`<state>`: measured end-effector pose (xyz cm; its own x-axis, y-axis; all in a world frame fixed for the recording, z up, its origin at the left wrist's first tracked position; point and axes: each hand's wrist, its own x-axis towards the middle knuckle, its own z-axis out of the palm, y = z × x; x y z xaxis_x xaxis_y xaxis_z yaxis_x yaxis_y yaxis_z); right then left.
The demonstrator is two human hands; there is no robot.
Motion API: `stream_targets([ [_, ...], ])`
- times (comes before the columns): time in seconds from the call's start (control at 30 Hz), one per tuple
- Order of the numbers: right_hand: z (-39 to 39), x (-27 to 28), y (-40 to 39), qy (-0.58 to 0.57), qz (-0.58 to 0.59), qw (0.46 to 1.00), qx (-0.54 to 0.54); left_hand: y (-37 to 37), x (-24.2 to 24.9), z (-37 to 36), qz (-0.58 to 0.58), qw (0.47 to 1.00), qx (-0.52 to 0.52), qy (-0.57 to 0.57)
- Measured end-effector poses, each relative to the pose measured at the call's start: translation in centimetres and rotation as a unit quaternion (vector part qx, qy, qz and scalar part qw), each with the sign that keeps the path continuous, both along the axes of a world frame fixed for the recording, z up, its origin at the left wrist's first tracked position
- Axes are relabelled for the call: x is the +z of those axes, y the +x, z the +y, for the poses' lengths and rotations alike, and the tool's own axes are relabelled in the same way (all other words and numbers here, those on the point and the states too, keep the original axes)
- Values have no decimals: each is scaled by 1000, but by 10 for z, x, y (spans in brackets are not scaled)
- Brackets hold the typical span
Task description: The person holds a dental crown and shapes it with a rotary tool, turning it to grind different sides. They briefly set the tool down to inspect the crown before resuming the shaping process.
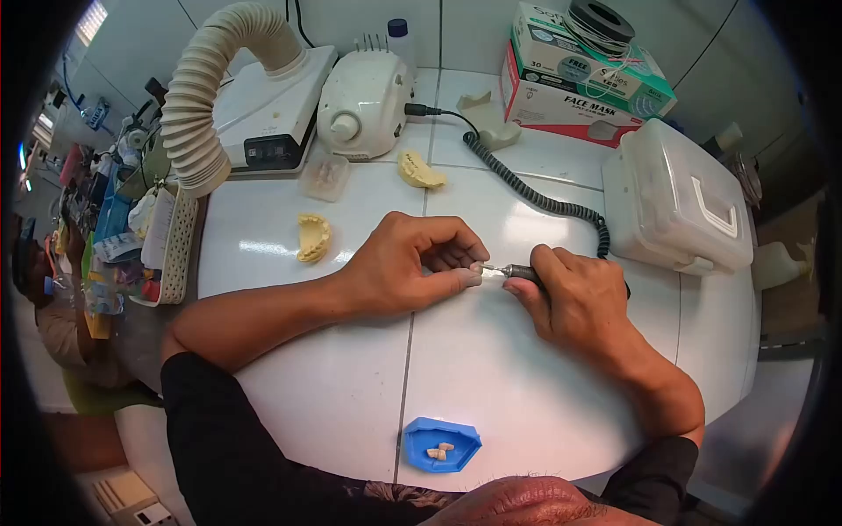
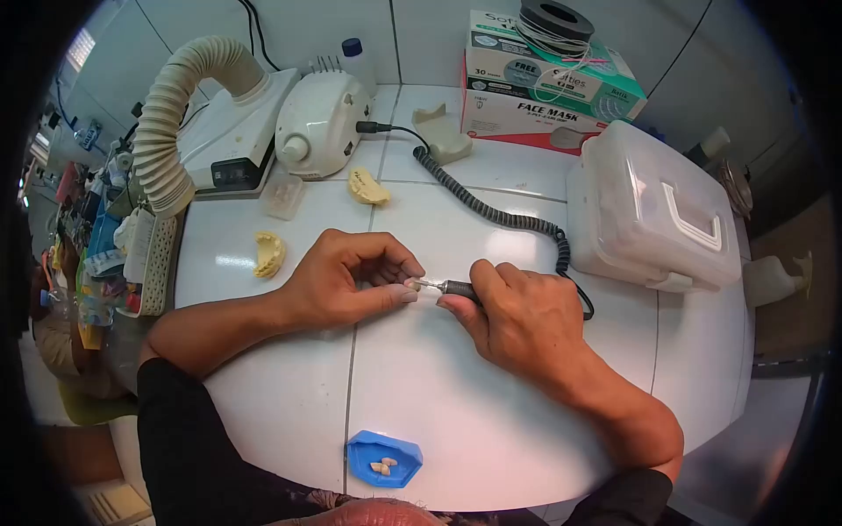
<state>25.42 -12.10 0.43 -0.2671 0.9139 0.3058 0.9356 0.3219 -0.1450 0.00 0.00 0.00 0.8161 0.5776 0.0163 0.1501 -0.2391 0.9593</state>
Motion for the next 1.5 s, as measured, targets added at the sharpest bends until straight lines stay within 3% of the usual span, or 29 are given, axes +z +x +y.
stream_targets([
  [1.5,0,8,-6,-35,-31,999,-13,0,-3,3,19,1000,-3,-22],
])
